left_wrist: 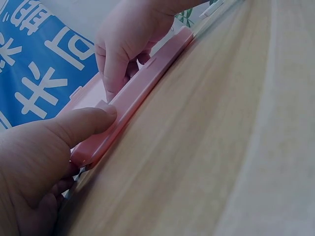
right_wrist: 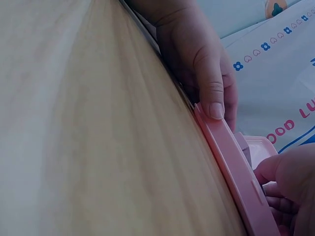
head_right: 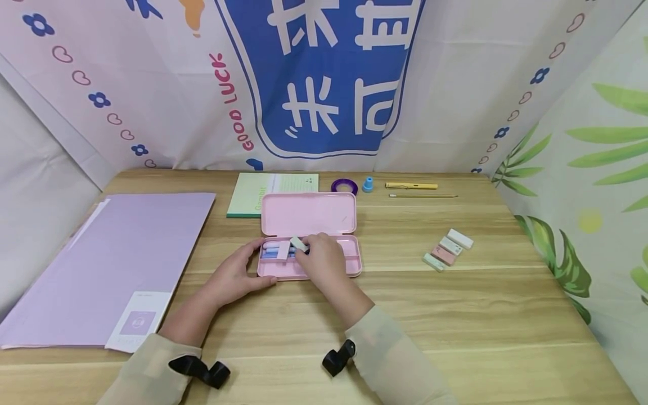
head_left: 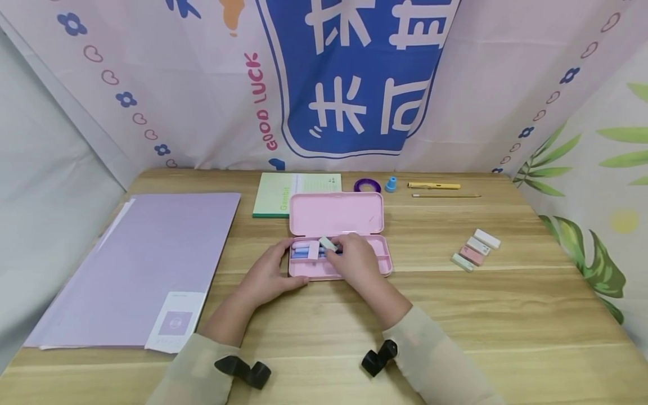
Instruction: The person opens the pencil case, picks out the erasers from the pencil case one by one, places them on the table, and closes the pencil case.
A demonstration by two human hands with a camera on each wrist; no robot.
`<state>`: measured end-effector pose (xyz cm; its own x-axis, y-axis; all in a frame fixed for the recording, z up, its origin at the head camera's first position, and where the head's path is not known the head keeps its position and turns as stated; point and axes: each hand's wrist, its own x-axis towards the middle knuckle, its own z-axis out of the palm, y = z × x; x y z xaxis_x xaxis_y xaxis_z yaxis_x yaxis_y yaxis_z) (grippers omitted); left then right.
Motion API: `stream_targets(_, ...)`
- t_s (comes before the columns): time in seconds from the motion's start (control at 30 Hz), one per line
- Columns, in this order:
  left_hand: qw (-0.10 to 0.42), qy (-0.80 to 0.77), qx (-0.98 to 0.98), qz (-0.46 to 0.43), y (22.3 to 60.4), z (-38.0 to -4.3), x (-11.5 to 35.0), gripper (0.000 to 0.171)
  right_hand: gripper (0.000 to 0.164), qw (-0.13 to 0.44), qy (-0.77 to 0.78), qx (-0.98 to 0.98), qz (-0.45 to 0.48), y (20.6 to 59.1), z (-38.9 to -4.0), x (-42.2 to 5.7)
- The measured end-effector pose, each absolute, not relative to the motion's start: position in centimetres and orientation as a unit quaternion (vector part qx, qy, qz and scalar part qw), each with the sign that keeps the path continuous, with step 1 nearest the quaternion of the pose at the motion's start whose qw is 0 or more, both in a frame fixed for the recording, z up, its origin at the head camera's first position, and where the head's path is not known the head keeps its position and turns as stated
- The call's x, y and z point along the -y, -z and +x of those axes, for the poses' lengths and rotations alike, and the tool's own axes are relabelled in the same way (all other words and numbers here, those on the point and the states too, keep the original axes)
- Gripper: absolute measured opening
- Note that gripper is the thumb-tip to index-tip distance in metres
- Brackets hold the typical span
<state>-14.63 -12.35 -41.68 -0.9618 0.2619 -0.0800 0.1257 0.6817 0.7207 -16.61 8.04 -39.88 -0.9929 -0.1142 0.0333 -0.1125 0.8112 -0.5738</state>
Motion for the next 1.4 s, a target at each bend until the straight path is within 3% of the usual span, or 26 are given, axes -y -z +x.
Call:
stream_targets(0.2, 0.089, -0.384, -0.913, 0.105, 41.8, -14.6, 12.3, 0.095, 0.031, -0.001, 0.301, -0.952, -0.050, 39.7, -16.6, -8.5)
stream_targets(0.4, 0.088, -0.386, -0.912, 0.104, 41.8, -14.7, 12.3, 0.097, 0.031, -0.022, 0.319, -0.945, -0.065, 39.0, -16.6, -12.3)
stream_targets(0.87, 0.088, -0.384, -0.913, 0.107, 41.8, -14.8, 12.3, 0.097, 0.038, -0.072, 0.283, -0.956, 0.023, 37.3, -14.2, -31.1)
stream_targets(1.1, 0.087, -0.385, -0.913, 0.108, 41.8, -14.8, 12.4, 0.097, 0.041, -0.045, 0.245, -0.967, 0.057, 38.3, -13.2, -39.3)
stream_targets(1.4, 0.092, -0.384, -0.913, 0.105, 41.7, -14.8, 12.3, 0.098, 0.040, 0.003, 0.212, -0.975, 0.067, 40.4, -12.6, -42.3)
